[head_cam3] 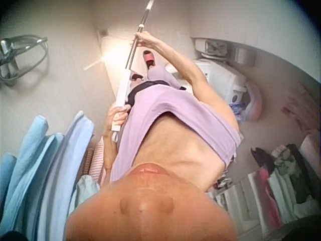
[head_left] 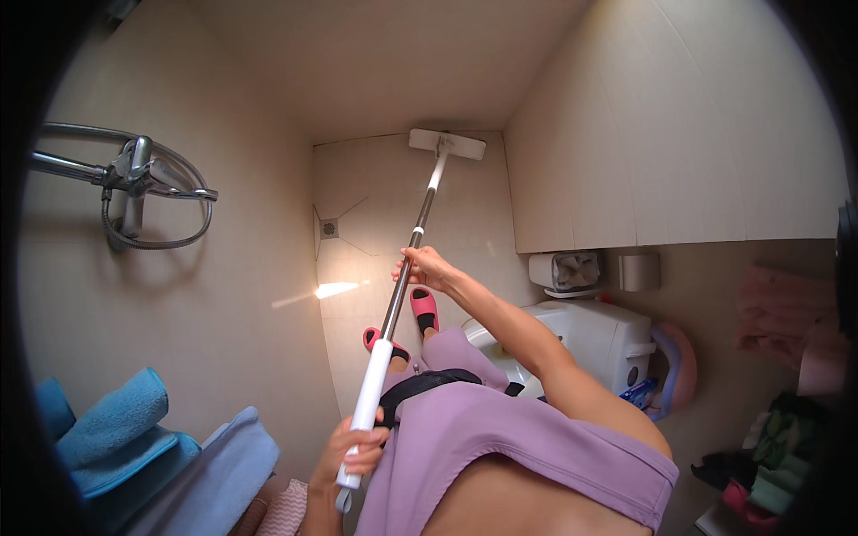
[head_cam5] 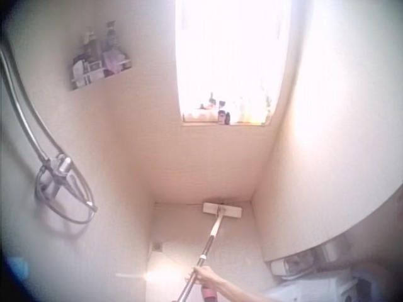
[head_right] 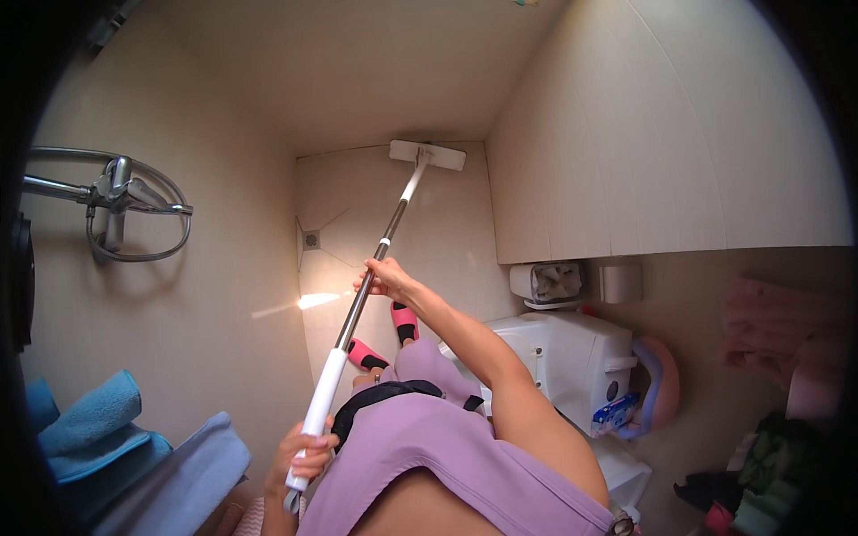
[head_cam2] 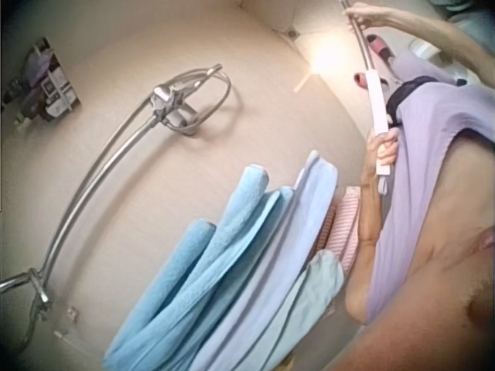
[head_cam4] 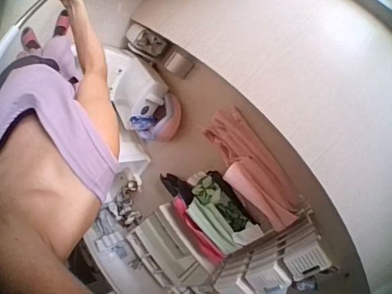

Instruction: The person mops the floors throughout the home using a flat mop, then carries the mop to the kitchen sink and rinses the mop head under running water from the faucet.

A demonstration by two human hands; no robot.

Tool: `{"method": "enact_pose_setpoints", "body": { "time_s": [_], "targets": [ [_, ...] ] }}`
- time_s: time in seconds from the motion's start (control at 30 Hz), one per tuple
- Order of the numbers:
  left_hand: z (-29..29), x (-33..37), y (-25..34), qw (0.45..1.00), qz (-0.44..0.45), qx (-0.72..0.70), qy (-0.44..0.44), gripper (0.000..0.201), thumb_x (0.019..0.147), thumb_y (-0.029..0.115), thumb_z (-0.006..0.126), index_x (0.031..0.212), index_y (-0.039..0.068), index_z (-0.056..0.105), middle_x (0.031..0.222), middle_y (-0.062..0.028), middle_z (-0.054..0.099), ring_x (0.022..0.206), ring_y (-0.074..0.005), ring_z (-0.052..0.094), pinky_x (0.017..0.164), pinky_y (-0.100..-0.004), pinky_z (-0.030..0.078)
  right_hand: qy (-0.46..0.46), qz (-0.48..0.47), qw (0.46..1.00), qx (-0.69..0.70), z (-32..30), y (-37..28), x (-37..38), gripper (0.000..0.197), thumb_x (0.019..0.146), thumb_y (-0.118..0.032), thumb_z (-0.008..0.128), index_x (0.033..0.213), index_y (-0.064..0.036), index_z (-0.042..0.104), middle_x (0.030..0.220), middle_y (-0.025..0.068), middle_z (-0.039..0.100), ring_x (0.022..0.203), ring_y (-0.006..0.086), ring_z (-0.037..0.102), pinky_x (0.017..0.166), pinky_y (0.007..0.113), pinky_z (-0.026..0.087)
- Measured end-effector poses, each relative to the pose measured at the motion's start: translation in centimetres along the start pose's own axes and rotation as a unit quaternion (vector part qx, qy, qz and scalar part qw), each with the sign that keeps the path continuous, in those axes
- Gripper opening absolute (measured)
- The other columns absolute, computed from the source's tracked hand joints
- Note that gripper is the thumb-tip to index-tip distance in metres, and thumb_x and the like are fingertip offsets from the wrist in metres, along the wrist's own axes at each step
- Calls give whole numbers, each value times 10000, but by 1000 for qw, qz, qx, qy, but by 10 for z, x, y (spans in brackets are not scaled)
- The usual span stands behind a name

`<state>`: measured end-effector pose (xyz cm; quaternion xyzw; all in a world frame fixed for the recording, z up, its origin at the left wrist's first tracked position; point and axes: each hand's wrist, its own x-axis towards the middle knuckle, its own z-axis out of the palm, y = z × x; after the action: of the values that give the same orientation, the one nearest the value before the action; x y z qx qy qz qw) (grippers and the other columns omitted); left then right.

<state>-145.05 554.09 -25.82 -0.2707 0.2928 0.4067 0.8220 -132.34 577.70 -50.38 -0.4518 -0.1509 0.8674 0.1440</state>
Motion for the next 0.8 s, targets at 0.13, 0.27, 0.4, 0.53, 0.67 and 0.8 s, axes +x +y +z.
{"method": "enact_pose_setpoints", "body": {
  "time_s": [0.13,0.27,0.4,0.53,0.67,0.8],
  "targets": [
    [-35,-84,-26,996,-72,49,-14,315,748,11,500,1026,5,352,695,-115,420,432,-152,426,380,-276,385,4,-35,987,159,-4,0,24,331,832,-180,437,989,75,298,914,188,445,844,319,550,702,364,525],
    [-34,-107,-21,982,-106,112,109,346,745,9,501,1049,12,335,717,-116,425,429,-148,426,375,-271,383,125,-48,980,145,-60,-23,87,637,768,-313,541,1162,36,182,999,160,387,894,311,521,672,412,511],
    [-23,-127,-41,969,-62,136,197,377,742,8,501,1073,20,319,738,-117,430,427,-145,427,371,-267,382,171,-7,974,149,-23,17,137,403,791,-261,508,1009,21,319,798,126,456,686,254,566,591,400,523],
    [-38,-140,-40,954,-35,189,229,409,740,6,501,1096,28,302,760,-118,435,424,-141,427,366,-262,380,165,23,983,80,2,54,142,266,835,-235,426,704,-4,411,625,116,509,545,200,555,544,349,530],
    [-62,-168,-51,936,0,248,251,440,737,4,501,1119,35,285,782,-118,440,421,-137,428,362,-257,378,107,65,990,72,50,97,123,257,846,-243,412,747,-6,422,616,84,510,558,187,562,550,328,530],
    [-88,-190,-50,902,6,347,255,472,735,3,501,1143,43,269,804,-119,445,418,-134,428,357,-252,376,90,56,988,116,63,137,107,288,820,-211,441,971,4,323,683,69,467,600,213,568,543,379,517]
  ]
}}
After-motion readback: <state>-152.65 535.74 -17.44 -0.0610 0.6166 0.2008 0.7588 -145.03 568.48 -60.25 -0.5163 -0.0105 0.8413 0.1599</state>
